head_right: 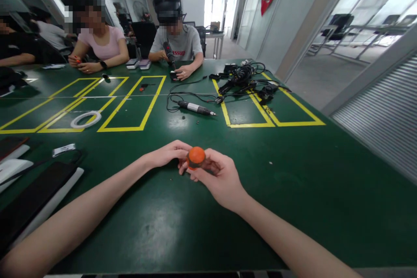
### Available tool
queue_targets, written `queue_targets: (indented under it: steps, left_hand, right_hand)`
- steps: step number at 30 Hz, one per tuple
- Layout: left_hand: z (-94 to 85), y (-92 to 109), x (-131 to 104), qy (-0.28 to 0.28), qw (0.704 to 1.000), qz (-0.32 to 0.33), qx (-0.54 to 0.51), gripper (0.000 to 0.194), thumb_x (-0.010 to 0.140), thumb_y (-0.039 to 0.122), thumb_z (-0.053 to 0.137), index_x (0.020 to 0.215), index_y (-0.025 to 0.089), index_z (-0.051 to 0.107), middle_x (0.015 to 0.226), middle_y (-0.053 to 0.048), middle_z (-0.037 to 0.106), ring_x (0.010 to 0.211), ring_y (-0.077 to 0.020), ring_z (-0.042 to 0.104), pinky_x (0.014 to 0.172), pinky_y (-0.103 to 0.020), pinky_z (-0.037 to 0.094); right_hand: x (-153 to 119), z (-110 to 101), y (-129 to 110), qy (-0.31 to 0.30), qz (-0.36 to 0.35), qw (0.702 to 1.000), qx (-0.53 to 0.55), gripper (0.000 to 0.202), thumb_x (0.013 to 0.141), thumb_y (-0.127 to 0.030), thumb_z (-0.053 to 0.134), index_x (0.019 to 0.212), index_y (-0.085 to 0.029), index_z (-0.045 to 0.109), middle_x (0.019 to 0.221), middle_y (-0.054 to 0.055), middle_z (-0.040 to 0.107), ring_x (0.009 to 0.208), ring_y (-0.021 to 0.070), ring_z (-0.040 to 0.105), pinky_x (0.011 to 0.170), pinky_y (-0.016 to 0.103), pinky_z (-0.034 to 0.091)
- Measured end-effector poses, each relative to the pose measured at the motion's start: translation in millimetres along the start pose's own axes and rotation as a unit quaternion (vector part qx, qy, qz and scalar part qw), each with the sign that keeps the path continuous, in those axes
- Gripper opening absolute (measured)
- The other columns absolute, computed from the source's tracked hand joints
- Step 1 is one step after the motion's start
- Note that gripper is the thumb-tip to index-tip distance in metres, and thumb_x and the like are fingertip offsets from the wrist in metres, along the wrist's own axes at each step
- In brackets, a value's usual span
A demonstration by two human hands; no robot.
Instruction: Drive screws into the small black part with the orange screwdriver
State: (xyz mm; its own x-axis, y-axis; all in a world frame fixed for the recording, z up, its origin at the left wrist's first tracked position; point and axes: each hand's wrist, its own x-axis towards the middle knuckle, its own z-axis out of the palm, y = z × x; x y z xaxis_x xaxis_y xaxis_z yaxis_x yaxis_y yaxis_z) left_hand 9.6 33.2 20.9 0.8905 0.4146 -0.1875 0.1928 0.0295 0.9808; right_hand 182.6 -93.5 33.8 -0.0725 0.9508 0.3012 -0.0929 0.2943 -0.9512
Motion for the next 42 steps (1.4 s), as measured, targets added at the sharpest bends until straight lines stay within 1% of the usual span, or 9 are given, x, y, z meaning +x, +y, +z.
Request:
queue_targets:
  steps: [7, 10, 13, 19, 24, 26, 31, 36, 42]
  left_hand:
    - [-4.5, -5.8, -0.3, -0.009, 0.999, 0.032, 0.008, 0.039, 0.086, 0.050, 0.066, 0.071, 0.014, 0.063, 0.065, -0.001, 0.067, 0.050, -0.0104, 0.063, 0.052, -0.019, 0.045]
    - [-4.4, -5.6, 0.4, -0.019, 0.999, 0.040, 0.009, 0.040, 0.087, 0.050, 0.065, 0.070, 0.014, 0.063, 0.063, -0.002, 0.067, 0.049, -0.0103, 0.063, 0.052, -0.019, 0.046]
    - [-4.2, -4.7, 0.9, -0.014, 0.999, 0.044, 0.011, 0.038, 0.087, 0.048, 0.065, 0.072, 0.013, 0.065, 0.061, -0.001, 0.066, 0.049, -0.0104, 0.063, 0.052, -0.019, 0.046]
    - [-2.3, -2.9, 1.2, -0.006, 0.999, 0.029, 0.012, 0.036, 0.085, 0.047, 0.065, 0.074, 0.013, 0.065, 0.061, 0.000, 0.065, 0.048, -0.0100, 0.062, 0.053, -0.020, 0.046]
    - [-0.4, -0.2, 0.0, -0.006, 1.000, 0.005, 0.014, 0.035, 0.089, 0.046, 0.063, 0.076, 0.013, 0.064, 0.063, -0.001, 0.065, 0.050, -0.0097, 0.062, 0.052, -0.018, 0.044]
    - [-0.3, 0.2, 0.0, -0.008, 1.000, 0.003, 0.014, 0.034, 0.089, 0.045, 0.062, 0.078, 0.013, 0.064, 0.064, -0.001, 0.066, 0.050, -0.0096, 0.062, 0.053, -0.018, 0.044]
    - [-1.4, -3.1, 2.5, -0.004, 1.000, 0.006, 0.026, 0.033, 0.087, 0.046, 0.062, 0.079, 0.014, 0.064, 0.062, 0.000, 0.065, 0.049, -0.0105, 0.063, 0.052, -0.019, 0.043]
    - [-1.3, -3.4, 2.4, -0.007, 1.000, 0.010, 0.021, 0.036, 0.086, 0.049, 0.063, 0.078, 0.014, 0.063, 0.066, -0.001, 0.066, 0.050, -0.0102, 0.063, 0.052, -0.019, 0.044]
    - [0.1, -0.7, 1.2, -0.010, 1.000, 0.006, 0.021, 0.034, 0.088, 0.046, 0.061, 0.079, 0.014, 0.064, 0.065, -0.001, 0.065, 0.051, -0.0095, 0.062, 0.053, -0.019, 0.044]
  right_hand:
    - [4.5, 4.7, 0.2, -0.012, -0.008, 1.000, 0.028, 0.030, 0.098, -0.047, 0.068, 0.090, -0.019, 0.072, 0.073, 0.002, 0.071, 0.058, 0.0119, 0.065, 0.058, 0.026, 0.059]
    - [2.7, 4.3, 2.9, -0.002, -0.011, 0.999, 0.051, 0.021, 0.095, -0.040, 0.073, 0.100, -0.020, 0.070, 0.083, 0.004, 0.076, 0.064, 0.0120, 0.068, 0.061, 0.025, 0.060]
    - [1.0, 3.0, 3.6, -0.003, -0.006, 0.999, 0.043, 0.018, 0.092, -0.036, 0.077, 0.094, -0.020, 0.069, 0.081, 0.004, 0.076, 0.064, 0.0122, 0.068, 0.061, 0.025, 0.060]
    - [1.6, 1.3, -2.9, -0.011, -0.019, 1.000, 0.009, 0.023, 0.095, -0.041, 0.073, 0.087, -0.019, 0.073, 0.077, 0.003, 0.070, 0.060, 0.0114, 0.064, 0.057, 0.025, 0.058]
    - [-0.4, 0.1, 0.2, 0.008, -0.005, 1.000, 0.002, 0.029, 0.095, -0.048, 0.072, 0.094, -0.019, 0.070, 0.079, 0.004, 0.073, 0.063, 0.0142, 0.067, 0.061, 0.028, 0.061]
    - [-1.1, -0.3, 1.5, 0.023, 0.002, 1.000, -0.004, 0.028, 0.091, -0.046, 0.077, 0.095, -0.020, 0.069, 0.083, 0.006, 0.076, 0.065, 0.0148, 0.068, 0.063, 0.029, 0.062]
    - [0.6, -1.4, -1.7, 0.022, 0.008, 0.999, -0.032, 0.029, 0.089, -0.046, 0.078, 0.084, -0.019, 0.071, 0.072, 0.003, 0.071, 0.062, 0.0150, 0.067, 0.060, 0.029, 0.061]
    - [1.0, -0.3, -3.9, 0.009, -0.018, 1.000, -0.022, 0.028, 0.096, -0.046, 0.070, 0.090, -0.019, 0.072, 0.077, 0.004, 0.073, 0.062, 0.0136, 0.067, 0.060, 0.027, 0.061]
    - [0.5, 0.8, -1.9, 0.041, -0.011, 0.999, -0.031, 0.025, 0.090, -0.042, 0.078, 0.088, -0.019, 0.070, 0.078, 0.006, 0.077, 0.063, 0.0138, 0.068, 0.060, 0.026, 0.061]
